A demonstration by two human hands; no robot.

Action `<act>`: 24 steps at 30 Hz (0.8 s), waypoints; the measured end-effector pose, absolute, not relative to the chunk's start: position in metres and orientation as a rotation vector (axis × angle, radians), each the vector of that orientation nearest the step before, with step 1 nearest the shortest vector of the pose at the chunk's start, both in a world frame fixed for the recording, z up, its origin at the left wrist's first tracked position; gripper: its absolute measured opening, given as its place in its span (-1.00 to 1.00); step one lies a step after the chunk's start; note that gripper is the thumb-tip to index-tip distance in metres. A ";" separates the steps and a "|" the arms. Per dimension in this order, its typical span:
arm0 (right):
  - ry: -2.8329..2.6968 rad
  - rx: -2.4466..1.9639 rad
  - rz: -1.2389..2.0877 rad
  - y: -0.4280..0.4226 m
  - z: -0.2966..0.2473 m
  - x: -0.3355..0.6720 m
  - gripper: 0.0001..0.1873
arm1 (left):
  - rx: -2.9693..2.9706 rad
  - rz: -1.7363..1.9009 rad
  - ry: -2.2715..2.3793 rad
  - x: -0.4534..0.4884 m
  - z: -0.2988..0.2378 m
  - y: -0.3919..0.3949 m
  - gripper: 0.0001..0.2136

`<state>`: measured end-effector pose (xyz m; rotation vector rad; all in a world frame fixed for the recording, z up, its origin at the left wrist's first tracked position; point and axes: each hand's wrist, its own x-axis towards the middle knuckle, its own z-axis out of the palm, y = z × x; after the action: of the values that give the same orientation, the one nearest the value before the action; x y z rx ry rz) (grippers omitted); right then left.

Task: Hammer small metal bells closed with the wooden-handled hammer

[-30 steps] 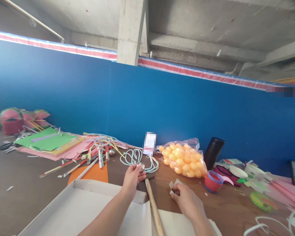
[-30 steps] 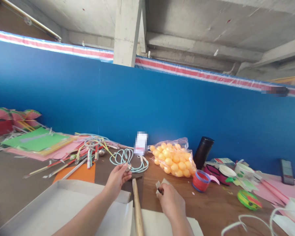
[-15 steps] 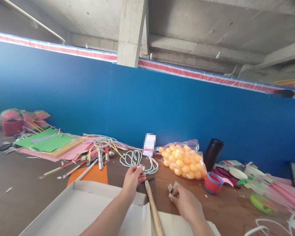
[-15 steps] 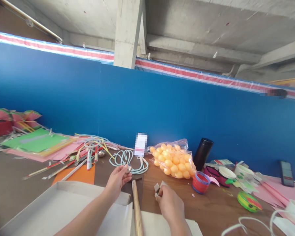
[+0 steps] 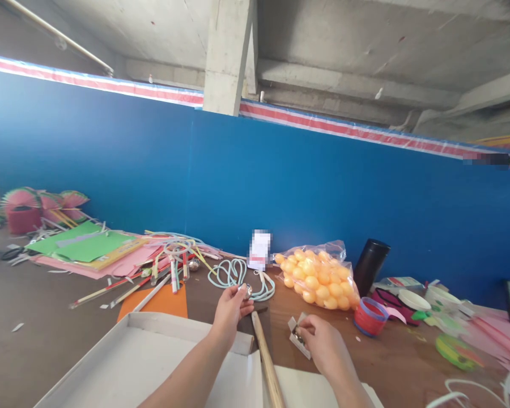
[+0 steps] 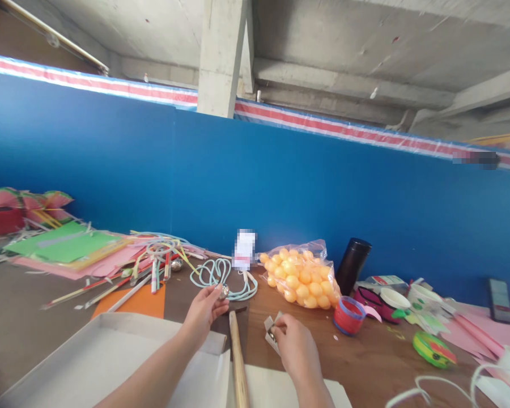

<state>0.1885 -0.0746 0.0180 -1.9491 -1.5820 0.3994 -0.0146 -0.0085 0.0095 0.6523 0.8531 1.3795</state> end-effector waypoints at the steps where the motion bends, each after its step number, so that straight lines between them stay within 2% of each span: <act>1: -1.520 -1.920 0.438 -0.075 0.020 0.187 -0.85 | 0.652 1.379 0.857 -0.014 0.009 -0.008 -0.78; 6: -1.261 -1.769 0.612 -0.077 0.032 0.171 -0.75 | 0.641 1.379 0.852 -0.014 0.009 -0.008 -0.79; 13: -1.210 -1.495 0.834 -0.073 0.026 0.159 -0.63 | 0.637 1.373 0.804 -0.013 0.012 -0.011 -0.76; 24: -1.104 -1.334 1.087 -0.073 0.017 0.153 -0.67 | 0.597 1.199 0.594 -0.011 0.015 -0.019 -0.82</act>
<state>0.1535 -0.0729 0.0172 -1.3342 -1.1039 1.0873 -0.0106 -0.0195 0.0154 0.5972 0.5938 1.1994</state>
